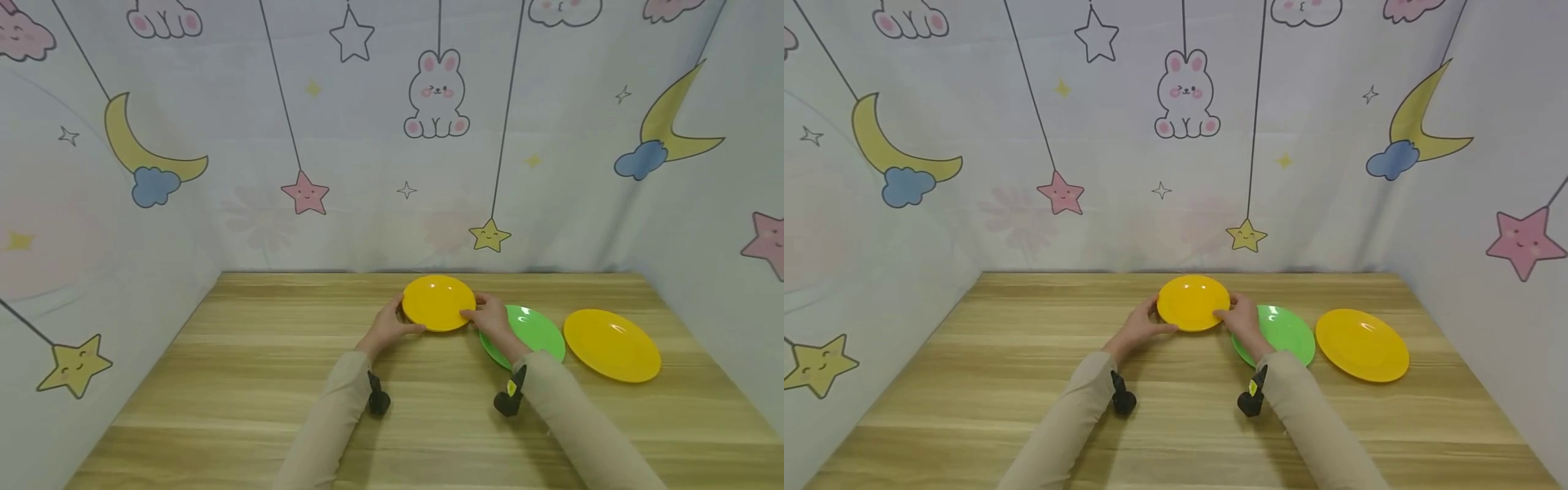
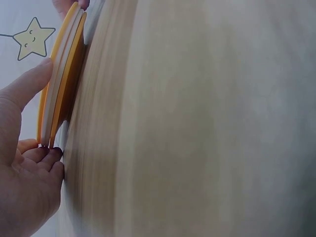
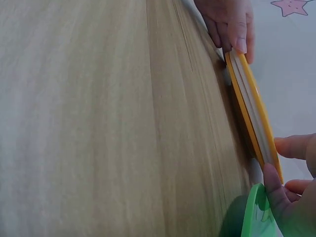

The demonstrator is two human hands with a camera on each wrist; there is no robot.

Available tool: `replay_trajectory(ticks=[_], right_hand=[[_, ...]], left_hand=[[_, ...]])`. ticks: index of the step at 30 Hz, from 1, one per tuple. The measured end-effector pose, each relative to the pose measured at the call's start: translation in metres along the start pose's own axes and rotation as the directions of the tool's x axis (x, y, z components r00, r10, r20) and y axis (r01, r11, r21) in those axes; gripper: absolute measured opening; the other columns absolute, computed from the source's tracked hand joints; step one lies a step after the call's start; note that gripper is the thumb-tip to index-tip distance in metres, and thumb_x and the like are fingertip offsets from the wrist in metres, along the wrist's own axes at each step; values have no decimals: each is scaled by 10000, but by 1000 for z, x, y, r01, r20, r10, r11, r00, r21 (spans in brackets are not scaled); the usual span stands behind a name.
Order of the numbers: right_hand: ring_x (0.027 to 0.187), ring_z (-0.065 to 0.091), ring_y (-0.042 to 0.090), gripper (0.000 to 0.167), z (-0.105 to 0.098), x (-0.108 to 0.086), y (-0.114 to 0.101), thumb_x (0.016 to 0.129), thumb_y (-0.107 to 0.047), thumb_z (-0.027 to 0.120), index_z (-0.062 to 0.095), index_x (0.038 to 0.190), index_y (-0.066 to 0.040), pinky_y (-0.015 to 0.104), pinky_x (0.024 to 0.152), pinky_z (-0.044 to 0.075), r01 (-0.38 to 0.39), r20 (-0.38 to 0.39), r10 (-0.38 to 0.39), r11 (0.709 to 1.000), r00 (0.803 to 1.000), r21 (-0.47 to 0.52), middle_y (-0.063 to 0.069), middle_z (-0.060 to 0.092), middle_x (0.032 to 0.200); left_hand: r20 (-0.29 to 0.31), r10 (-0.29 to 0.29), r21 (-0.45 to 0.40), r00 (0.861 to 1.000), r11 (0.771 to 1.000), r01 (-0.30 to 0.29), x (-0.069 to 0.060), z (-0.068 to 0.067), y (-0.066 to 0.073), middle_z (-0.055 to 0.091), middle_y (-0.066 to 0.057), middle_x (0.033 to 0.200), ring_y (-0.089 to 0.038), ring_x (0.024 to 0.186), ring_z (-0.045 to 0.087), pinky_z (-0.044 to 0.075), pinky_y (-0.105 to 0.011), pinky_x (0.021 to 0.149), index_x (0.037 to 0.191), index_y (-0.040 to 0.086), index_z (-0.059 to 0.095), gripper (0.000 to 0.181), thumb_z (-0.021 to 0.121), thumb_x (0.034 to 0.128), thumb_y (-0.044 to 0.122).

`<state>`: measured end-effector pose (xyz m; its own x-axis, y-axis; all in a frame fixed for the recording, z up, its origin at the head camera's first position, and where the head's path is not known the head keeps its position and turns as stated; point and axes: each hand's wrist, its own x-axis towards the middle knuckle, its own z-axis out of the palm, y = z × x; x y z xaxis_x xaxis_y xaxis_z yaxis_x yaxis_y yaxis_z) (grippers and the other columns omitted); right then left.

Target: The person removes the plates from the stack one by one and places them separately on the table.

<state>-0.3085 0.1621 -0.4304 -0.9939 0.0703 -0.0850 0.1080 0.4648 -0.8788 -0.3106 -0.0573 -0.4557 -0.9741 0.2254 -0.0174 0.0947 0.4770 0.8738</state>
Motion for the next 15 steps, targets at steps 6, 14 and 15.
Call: replay_trajectory(ticks=[6,14,15], right_hand=[[581,539,102,519,1,0,2,802,-62,657,471,1270,60,173,508,476,23,-3,-23,1000,1000,-16,233,519,1182],[572,537,101,518,2,-1,1,804,-43,654,464,1272,71,162,493,463,21,-4,-21,1000,1000,-8,237,506,1191],[575,539,102,516,2,-1,1,808,-37,648,459,1274,76,164,492,464,19,-2,-19,1000,1000,-4,241,501,1193]], left_hand=[[0,-7,8,1000,1000,7,0,0,0,283,-99,1459,-237,1342,246,230,-384,1098,1428,58,241,891,763,732,251],[1,-13,-5,1000,1000,13,0,0,-1,276,-116,1460,-248,1341,246,226,-386,1099,1429,36,225,907,764,732,252],[1,-10,-5,1000,1000,10,0,0,-1,280,-114,1459,-246,1340,248,227,-386,1098,1429,39,226,908,765,731,255]])
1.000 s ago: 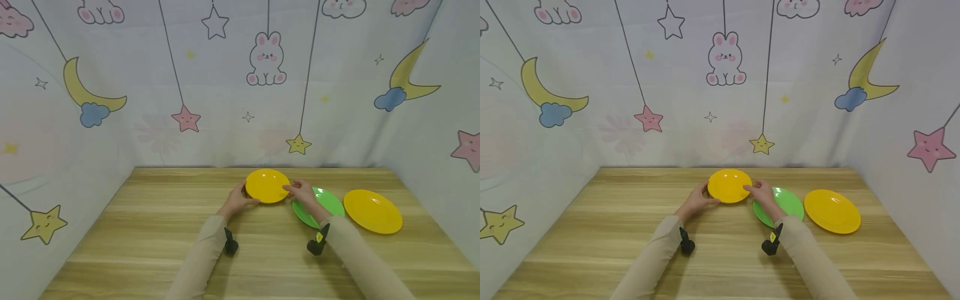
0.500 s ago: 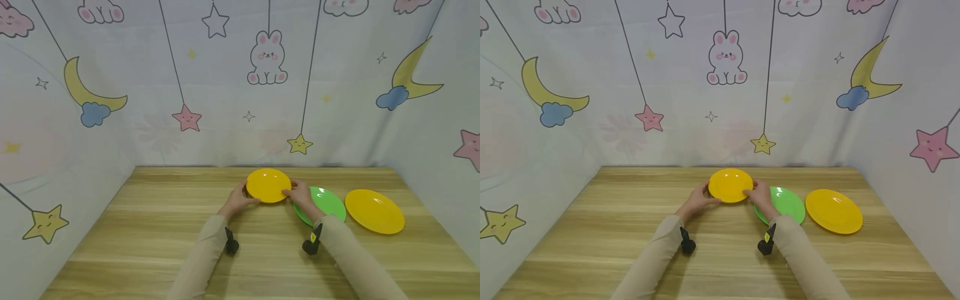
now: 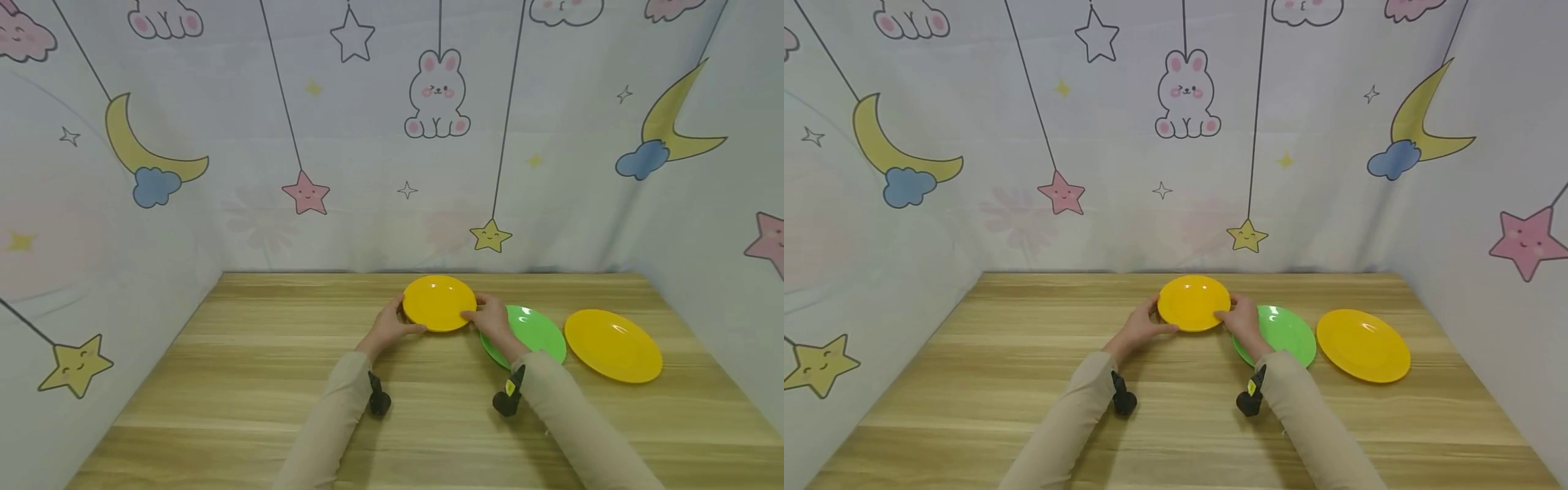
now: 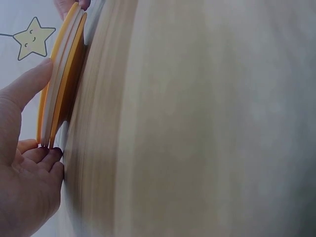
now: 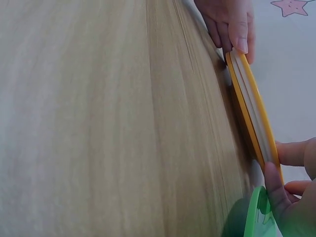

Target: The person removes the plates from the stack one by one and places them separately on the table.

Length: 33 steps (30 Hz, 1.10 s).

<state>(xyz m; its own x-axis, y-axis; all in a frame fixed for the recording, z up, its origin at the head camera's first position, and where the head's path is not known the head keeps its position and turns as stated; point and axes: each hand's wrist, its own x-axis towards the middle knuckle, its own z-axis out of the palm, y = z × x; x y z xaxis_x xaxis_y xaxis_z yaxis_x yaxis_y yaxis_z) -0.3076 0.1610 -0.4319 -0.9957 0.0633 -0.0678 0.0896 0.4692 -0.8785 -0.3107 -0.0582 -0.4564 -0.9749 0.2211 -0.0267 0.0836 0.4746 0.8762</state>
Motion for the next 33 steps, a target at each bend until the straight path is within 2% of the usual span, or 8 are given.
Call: replay_trajectory(ticks=[11,18,21,25,28,33], right_hand=[[605,523,82,527,-3,-1,-1,835,-17,608,406,1313,80,201,559,502,-43,15,42,999,999,34,249,474,1219],[580,529,96,538,-8,3,0,831,7,592,383,1319,93,216,535,511,-59,58,54,995,997,81,273,474,1229],[606,550,112,556,-11,4,0,830,3,592,368,1331,88,228,552,527,-77,74,71,993,995,90,281,481,1229],[632,565,119,552,-15,3,-1,834,7,584,359,1331,94,236,584,542,-93,82,84,990,993,106,283,490,1198],[633,567,111,546,-16,4,0,840,11,580,359,1333,89,226,593,544,-99,83,89,988,993,121,270,490,1186],[685,574,116,542,-18,5,2,846,17,574,362,1343,66,216,611,545,-115,83,103,981,991,158,247,476,1190]], left_hand=[[6,12,-11,1000,1000,-12,2,1,-1,351,-83,1423,-231,1309,306,261,-394,1083,1428,91,260,893,773,719,269],[6,40,6,999,999,-40,1,0,-1,479,-64,1267,-208,1130,435,359,-384,1004,1385,103,345,806,770,722,274],[8,34,11,999,999,-34,1,-1,0,461,-74,1305,-216,1182,418,343,-379,1025,1384,86,349,808,770,721,276],[13,12,10,1000,1000,-12,1,-1,1,327,-112,1434,-242,1322,287,259,-383,1085,1413,35,277,876,766,726,274],[16,-1,10,1000,1000,1,0,-1,1,272,-134,1458,-255,1342,244,237,-380,1095,1418,8,243,897,761,733,270],[11,-17,33,1000,999,17,0,-1,1,262,-141,1461,-254,1345,236,238,-368,1096,1417,5,242,894,757,738,273]])
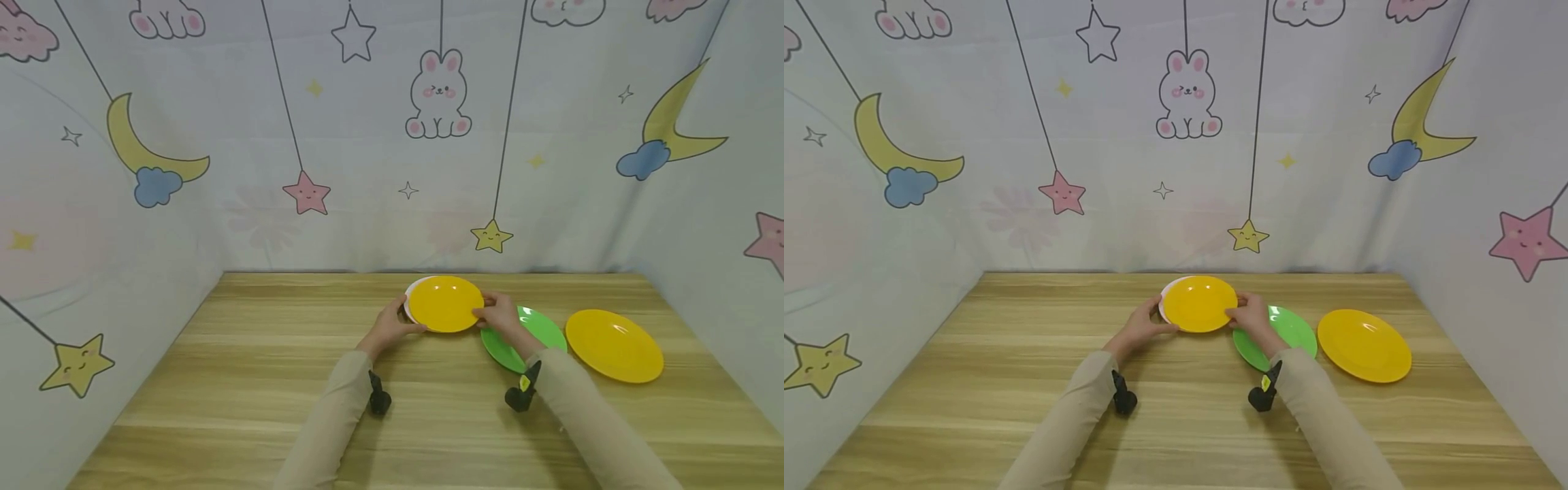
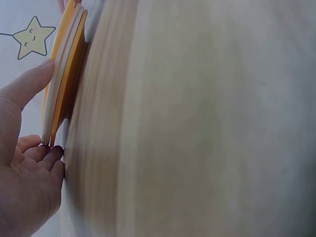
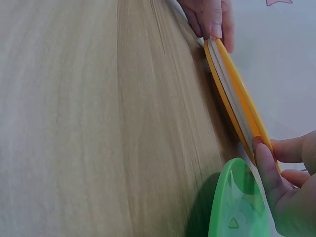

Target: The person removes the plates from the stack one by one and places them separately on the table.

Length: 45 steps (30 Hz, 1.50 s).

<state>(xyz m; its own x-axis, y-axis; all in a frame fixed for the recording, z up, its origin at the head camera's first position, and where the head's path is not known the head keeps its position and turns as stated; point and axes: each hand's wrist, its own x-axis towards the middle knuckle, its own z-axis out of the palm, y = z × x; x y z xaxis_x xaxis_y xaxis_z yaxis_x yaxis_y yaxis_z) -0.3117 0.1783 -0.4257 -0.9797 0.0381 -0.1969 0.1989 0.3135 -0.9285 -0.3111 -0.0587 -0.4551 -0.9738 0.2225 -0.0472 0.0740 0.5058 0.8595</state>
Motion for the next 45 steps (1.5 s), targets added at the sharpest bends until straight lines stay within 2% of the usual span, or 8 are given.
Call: replay_trajectory(ticks=[7,19,32,45], right_hand=[[771,576,145,547,-2,-3,-1,863,13,558,342,1364,45,209,620,543,-11,-2,11,997,1000,70,247,441,1250],[670,580,69,550,-7,-13,2,867,9,561,341,1371,30,193,604,540,34,-54,-25,984,998,176,236,408,1290],[668,581,16,544,-23,-41,-3,888,5,528,308,1385,33,170,642,535,51,-59,-38,970,998,238,235,366,1308],[712,590,5,588,-34,-66,3,893,-24,541,261,1409,13,175,679,533,1,-35,9,957,999,291,218,318,1362]], left_hand=[[-4,3,8,1000,1000,-2,0,0,-1,261,-148,1460,-261,1347,229,228,-377,1099,1414,-1,246,888,756,740,269],[1,-4,9,1000,1000,4,0,0,1,257,-141,1463,-259,1347,229,231,-377,1098,1419,7,243,884,750,747,279],[2,12,12,1000,1000,-12,-2,0,2,254,-154,1463,-271,1349,223,224,-383,1100,1414,-10,244,876,747,752,268],[-14,27,21,1000,999,-27,-1,0,1,268,-180,1450,-286,1341,240,230,-385,1097,1400,-35,261,859,749,751,245]])
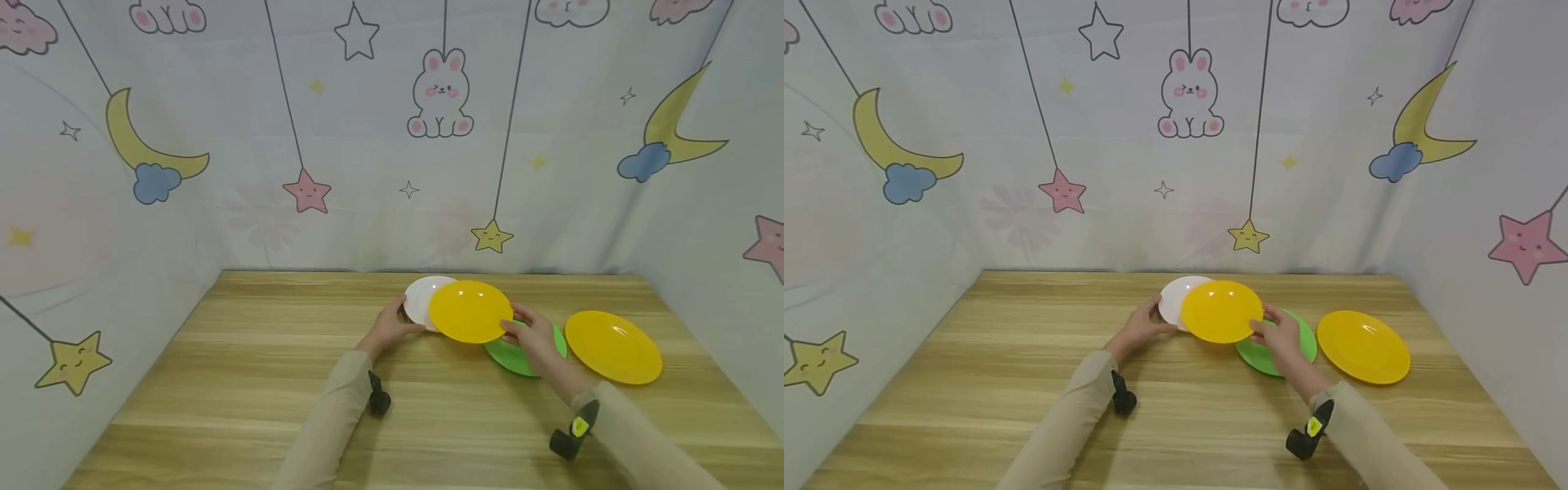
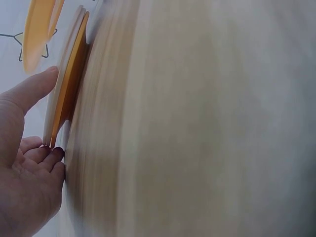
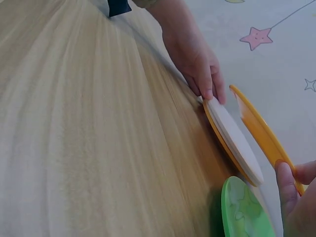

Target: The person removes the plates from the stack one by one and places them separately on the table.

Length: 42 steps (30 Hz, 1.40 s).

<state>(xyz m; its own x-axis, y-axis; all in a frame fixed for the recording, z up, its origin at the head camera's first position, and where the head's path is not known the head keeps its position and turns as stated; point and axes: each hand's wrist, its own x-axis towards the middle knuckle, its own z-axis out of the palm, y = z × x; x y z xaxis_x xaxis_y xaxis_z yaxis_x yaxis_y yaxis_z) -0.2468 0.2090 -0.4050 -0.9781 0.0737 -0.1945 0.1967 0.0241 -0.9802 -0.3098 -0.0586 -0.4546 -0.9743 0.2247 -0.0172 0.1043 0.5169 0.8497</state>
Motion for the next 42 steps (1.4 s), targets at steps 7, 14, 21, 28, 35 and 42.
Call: replay_trajectory(ticks=[7,14,21,28,35,42], right_hand=[[685,602,-1,602,-6,-8,1,892,-31,545,251,1416,1,167,672,531,-25,-14,26,1000,1000,14,211,314,1373],[701,607,-5,623,-20,-18,0,896,-48,546,219,1423,6,169,685,530,-27,3,27,1000,1000,13,223,283,1391],[733,621,15,663,-41,-29,-2,884,-79,578,209,1432,-17,186,705,533,-35,-3,35,999,999,18,133,374,1304],[723,601,14,708,-62,-39,3,873,-105,601,181,1436,-11,183,701,532,-29,0,29,999,1000,23,144,288,1348],[715,588,3,748,-81,-50,11,855,-172,637,191,1430,1,206,720,535,-36,-23,35,998,999,-45,48,361,1242],[746,588,-1,768,-96,-61,20,855,-206,638,178,1428,18,220,727,536,-8,-6,7,995,1000,-102,-38,430,1152]], left_hand=[[-2,4,15,1000,1000,-4,-1,0,1,274,-181,1447,-288,1336,250,241,-382,1093,1400,-34,261,862,749,750,253],[-3,5,17,1000,1000,-5,0,0,0,282,-188,1442,-290,1333,256,245,-387,1091,1397,-41,264,866,753,746,255],[-9,14,10,1000,1000,-14,1,1,-1,279,-205,1437,-300,1332,253,241,-385,1092,1394,-52,261,870,757,743,243],[-12,21,3,1000,1000,-20,1,1,-1,270,-220,1436,-311,1329,252,253,-383,1086,1394,-60,252,870,754,747,233],[-5,6,3,1000,1000,-5,-1,0,-1,264,-203,1444,-299,1337,238,247,-380,1090,1401,-43,250,866,750,751,234],[10,-10,2,1000,1000,10,-2,-1,1,266,-188,1448,-285,1338,242,254,-370,1088,1409,-26,244,871,748,752,245]])
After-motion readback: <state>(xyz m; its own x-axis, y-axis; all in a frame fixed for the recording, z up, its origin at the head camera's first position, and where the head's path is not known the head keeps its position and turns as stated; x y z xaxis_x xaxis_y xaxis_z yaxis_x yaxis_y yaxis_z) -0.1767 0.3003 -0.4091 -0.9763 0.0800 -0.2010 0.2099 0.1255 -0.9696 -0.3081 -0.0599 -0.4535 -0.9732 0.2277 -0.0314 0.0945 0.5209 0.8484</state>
